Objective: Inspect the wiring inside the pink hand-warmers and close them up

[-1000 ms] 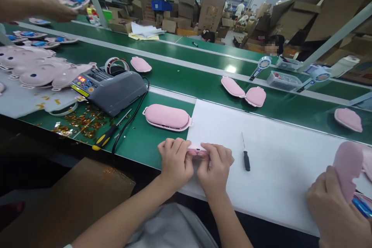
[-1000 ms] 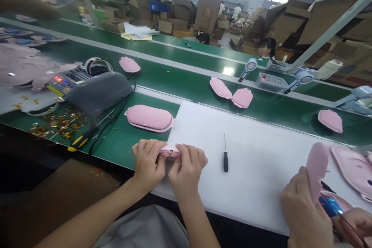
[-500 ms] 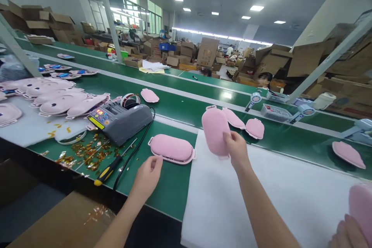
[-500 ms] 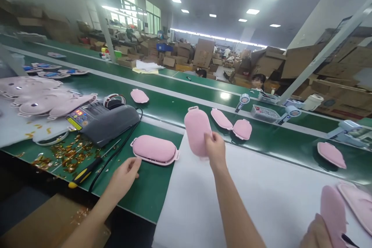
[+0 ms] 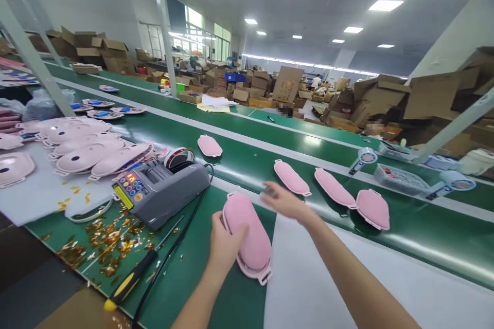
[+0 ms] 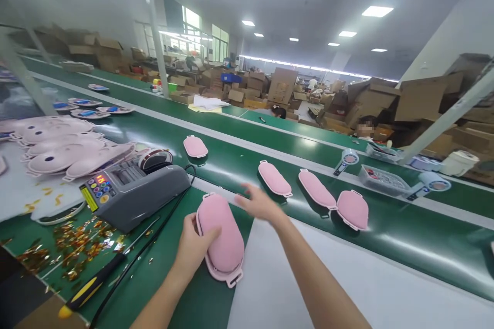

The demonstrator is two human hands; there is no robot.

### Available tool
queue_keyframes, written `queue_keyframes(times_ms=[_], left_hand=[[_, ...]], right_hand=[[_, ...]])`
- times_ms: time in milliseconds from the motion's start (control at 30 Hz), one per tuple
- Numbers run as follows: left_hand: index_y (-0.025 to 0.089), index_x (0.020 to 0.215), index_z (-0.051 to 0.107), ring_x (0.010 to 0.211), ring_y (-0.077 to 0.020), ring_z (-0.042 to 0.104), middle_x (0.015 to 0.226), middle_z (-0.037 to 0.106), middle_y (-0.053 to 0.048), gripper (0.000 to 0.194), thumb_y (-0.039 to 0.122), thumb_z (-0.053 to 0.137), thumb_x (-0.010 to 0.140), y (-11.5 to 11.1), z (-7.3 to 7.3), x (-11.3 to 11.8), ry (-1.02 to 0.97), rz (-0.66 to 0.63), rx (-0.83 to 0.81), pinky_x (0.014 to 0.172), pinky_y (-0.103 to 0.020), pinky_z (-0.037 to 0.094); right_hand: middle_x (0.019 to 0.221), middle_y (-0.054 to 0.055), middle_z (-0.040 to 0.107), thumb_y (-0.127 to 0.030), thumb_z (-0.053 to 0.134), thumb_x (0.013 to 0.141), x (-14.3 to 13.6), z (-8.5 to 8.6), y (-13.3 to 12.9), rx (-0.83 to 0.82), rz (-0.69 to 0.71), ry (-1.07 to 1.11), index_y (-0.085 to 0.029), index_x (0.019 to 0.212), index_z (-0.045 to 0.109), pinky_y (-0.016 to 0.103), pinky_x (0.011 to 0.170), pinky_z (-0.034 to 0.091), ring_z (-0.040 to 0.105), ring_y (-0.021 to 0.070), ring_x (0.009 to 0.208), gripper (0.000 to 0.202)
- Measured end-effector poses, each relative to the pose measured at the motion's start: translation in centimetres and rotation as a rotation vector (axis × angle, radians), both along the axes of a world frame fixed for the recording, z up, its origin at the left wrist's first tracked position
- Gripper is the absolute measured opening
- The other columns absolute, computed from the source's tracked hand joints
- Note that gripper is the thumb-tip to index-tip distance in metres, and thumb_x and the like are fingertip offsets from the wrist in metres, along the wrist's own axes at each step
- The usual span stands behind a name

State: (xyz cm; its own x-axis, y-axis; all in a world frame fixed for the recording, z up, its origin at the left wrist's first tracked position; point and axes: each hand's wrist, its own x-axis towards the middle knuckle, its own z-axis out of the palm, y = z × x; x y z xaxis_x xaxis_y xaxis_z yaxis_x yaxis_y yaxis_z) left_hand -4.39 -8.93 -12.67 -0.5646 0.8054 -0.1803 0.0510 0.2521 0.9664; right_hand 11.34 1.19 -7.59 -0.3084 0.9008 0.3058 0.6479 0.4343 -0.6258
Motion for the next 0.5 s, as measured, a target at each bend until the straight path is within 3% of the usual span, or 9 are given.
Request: queue_keyframes(times_ms=[100,133,200,300,433,500], left_hand=[[0.019,0.115,0.048,0.108,-0.0267,0.059,0.116,0.06,-0.011,0.053,0.03,0.068,0.067,-1.4,1.5,0.9,-0.152,-0.08,0.057,0.087,-0.037,0.049],[0.019,0.116,0.05,0.108,-0.0271,0.06,0.116,0.061,-0.011,0.052,0.031,0.068,0.068,-2.2,2.2,1.3,-0.231,-0.119,0.084,0.085,-0.036,0.049],[0.022,0.119,0.053,0.107,-0.0281,0.06,0.116,0.063,-0.009,0.054,0.034,0.07,0.069,-4.2,3.3,1.8,-0.465,-0.201,0.147,0.084,-0.035,0.05],[0.028,0.124,0.052,0.106,-0.0289,0.061,0.114,0.063,-0.006,0.066,0.033,0.078,0.064,-6.8,4.0,2.2,-0.792,-0.364,0.208,0.083,-0.035,0.05],[0.032,0.133,0.045,0.103,-0.0294,0.061,0.111,0.065,-0.007,0.081,0.038,0.083,0.061,-8.1,3.7,2.0,-0.805,-0.675,0.166,0.082,-0.037,0.049],[0.031,0.136,0.044,0.104,-0.0294,0.061,0.114,0.066,-0.009,0.082,0.046,0.08,0.064,-8.0,3.5,2.1,-0.827,-0.755,0.15,0.087,-0.038,0.047]], right_hand=[[0.121,0.007,0.063,-0.033,0.087,0.052,-1.0,-0.4,-7.1,-0.262,0.244,-0.071,-0.022,0.133,0.05,0.031,0.078,0.056,0.063,0.0234,0.104,0.09],[0.133,0.01,0.055,-0.033,0.086,0.054,-1.4,-0.6,-9.4,-0.314,0.258,-0.068,-0.02,0.142,0.04,0.036,0.091,0.052,0.055,0.0266,0.118,0.099],[0.144,0.012,0.041,-0.022,0.076,0.064,-1.9,-1.1,-13.6,-0.408,0.183,0.11,-0.021,0.147,0.027,0.041,0.106,0.04,0.04,0.0266,0.132,0.096],[0.141,0.008,0.042,-0.014,0.068,0.066,-1.8,-1.6,-17.8,-0.472,0.037,0.375,-0.028,0.144,0.029,0.042,0.103,0.041,0.042,0.0266,0.129,0.089],[0.135,0.005,0.049,-0.019,0.069,0.065,-0.6,-0.9,-20.6,-0.517,-0.103,0.535,-0.033,0.137,0.037,0.037,0.089,0.049,0.052,0.0244,0.115,0.08],[0.132,0.006,0.051,-0.026,0.07,0.068,0.3,-0.3,-21.3,-0.556,-0.147,0.607,-0.032,0.137,0.037,0.034,0.081,0.051,0.057,0.0222,0.105,0.077]])
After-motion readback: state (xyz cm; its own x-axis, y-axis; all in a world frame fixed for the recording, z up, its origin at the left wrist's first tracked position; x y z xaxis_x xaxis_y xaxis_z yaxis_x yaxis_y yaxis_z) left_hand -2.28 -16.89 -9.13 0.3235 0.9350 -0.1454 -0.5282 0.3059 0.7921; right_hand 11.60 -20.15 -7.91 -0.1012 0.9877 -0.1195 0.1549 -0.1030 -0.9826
